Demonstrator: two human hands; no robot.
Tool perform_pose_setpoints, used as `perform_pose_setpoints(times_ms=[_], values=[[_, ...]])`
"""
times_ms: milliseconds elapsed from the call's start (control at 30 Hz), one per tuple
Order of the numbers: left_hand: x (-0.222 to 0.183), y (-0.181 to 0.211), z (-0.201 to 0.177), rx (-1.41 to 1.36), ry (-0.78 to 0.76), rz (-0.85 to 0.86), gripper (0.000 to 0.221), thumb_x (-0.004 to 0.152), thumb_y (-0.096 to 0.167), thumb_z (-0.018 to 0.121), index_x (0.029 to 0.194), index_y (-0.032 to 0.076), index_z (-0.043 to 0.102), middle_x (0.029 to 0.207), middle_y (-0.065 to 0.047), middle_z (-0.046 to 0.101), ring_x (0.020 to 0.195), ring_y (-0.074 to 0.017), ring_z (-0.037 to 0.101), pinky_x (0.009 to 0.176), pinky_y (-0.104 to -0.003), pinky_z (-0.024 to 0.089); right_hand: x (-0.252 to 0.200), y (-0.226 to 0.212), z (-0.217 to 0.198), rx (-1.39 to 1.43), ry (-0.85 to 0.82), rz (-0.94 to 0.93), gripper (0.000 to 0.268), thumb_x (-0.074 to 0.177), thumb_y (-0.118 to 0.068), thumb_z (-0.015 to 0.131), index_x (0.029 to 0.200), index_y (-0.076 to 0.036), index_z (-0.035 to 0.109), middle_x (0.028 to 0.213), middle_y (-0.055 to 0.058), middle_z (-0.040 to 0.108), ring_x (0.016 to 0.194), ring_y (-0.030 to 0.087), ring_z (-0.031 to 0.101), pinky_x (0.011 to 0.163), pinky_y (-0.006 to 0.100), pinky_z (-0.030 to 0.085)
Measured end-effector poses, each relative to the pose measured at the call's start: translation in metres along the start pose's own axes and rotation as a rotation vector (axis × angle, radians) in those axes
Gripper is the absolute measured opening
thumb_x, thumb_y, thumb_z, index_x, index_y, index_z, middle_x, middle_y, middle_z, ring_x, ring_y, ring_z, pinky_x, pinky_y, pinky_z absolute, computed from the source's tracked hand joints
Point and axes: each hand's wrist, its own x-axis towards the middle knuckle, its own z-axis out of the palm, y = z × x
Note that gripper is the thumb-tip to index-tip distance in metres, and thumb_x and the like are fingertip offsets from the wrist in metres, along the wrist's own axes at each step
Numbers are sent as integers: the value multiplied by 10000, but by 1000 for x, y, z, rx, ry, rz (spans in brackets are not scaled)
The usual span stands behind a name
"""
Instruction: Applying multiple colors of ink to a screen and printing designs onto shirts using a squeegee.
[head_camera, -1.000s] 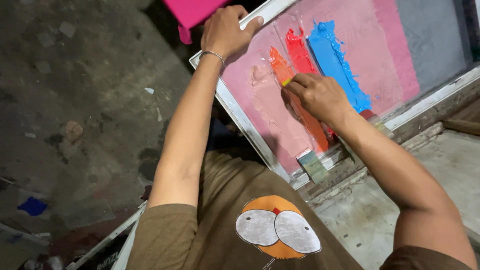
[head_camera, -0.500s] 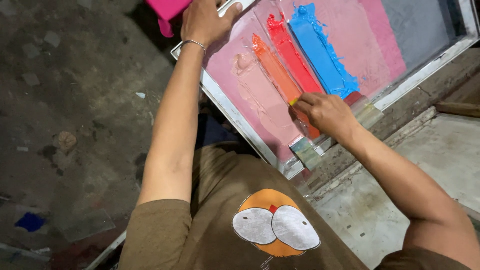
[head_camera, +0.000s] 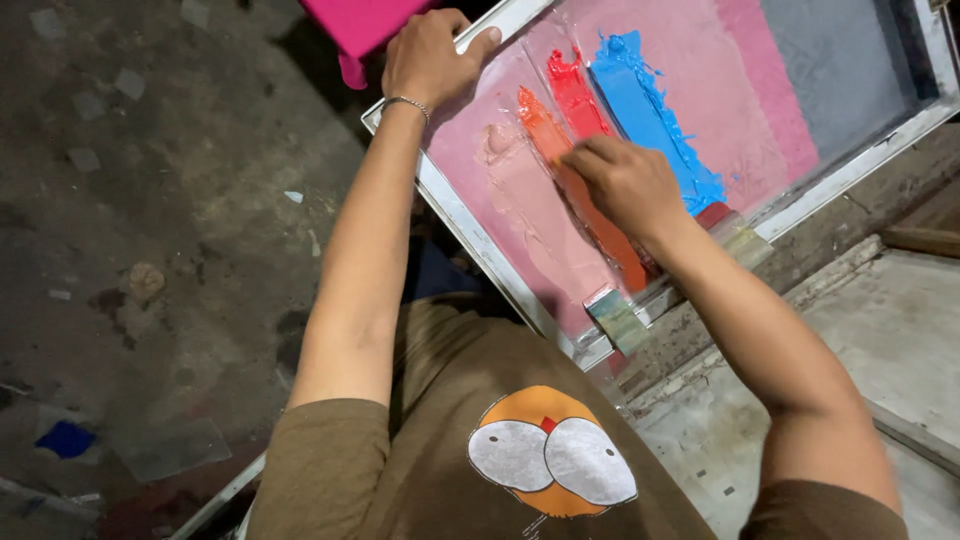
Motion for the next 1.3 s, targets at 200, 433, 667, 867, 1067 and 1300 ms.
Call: perform_pose_setpoints(times_ms=[200,433,667,867,1067,1300], values=[[-1,1,0,19,15,-11,412,894,602,656,906,203,759,907,-115,782,883,-417,702,726,-576,491,35,6,10,-77,-86,-86,263,917,25,609,1056,-171,717,886,11,617,612,296,594,365,408,362],[1,-7,8,-8,53,41,463,912,597,715,760,165,645,827,-115,737,784,-402,685,660,-539,478,-29,3,-12,-54,-226,-59,349,856,63,568,1081,-162,710,887,15,625,621,279,601,360,396,352],[2,-9,11,-26,64,13,508,901,592,706,1065,111,724,1086,-143,760,987,-430,683,790,-546,500,-119,-4,-24,-66,-299,7,313,907,34,640,1122,-177,725,1037,-24,690,761,249,685,439,388,496],[-1,-2,4,13,85,40,461,926,577,705,731,168,618,751,-97,710,738,-405,667,624,-550,452,-56,-12,-39,38,-241,115,109,1045,-207,654,1108,-209,743,1031,-25,709,799,240,700,440,397,482],[4,-8,8,24,27,36,449,941,597,670,825,163,669,779,-88,738,760,-393,695,650,-564,490,36,2,3,-57,-22,-36,104,1029,-103,665,1057,-177,733,1009,-3,675,715,249,655,385,373,429],[4,-12,13,-23,63,91,444,931,560,719,744,170,617,782,-65,717,773,-363,675,636,-531,473,14,1,-8,-26,-210,-77,260,893,57,614,1009,-137,741,870,14,623,617,287,597,362,396,354]])
